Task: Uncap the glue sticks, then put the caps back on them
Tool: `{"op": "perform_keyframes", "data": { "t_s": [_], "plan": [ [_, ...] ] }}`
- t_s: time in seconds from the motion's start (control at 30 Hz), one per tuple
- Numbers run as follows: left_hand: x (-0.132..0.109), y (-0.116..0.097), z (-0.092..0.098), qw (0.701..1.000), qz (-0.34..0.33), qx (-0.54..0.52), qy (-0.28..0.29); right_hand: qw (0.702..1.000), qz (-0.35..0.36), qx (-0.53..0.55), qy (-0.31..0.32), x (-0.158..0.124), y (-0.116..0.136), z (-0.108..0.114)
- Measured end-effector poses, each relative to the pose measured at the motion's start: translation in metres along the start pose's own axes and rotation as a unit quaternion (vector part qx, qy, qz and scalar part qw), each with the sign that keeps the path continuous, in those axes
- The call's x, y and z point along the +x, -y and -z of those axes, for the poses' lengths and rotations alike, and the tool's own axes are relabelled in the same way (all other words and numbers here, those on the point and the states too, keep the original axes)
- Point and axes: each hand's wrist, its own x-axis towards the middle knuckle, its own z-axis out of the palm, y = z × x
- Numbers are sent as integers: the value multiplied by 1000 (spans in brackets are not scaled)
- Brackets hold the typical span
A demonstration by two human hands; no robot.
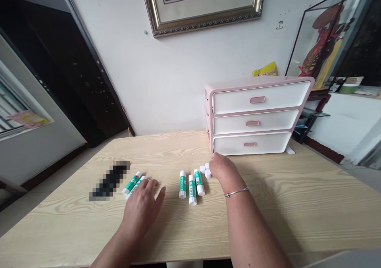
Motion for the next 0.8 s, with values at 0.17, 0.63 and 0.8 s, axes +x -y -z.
{"op": "perform_keyframes", "data": {
  "t_s": [0.17,0.63,0.8],
  "plan": [
    [14,-40,-8,995,-43,-21,85,997,22,19,-70,-17,25,11],
    [37,-59,-4,986,29,15,165,983,136,102,-72,-37,54,-3],
    [26,-49,1,990,26,-16,136,976,166,133,-45,-47,63,-8]
  ]
}}
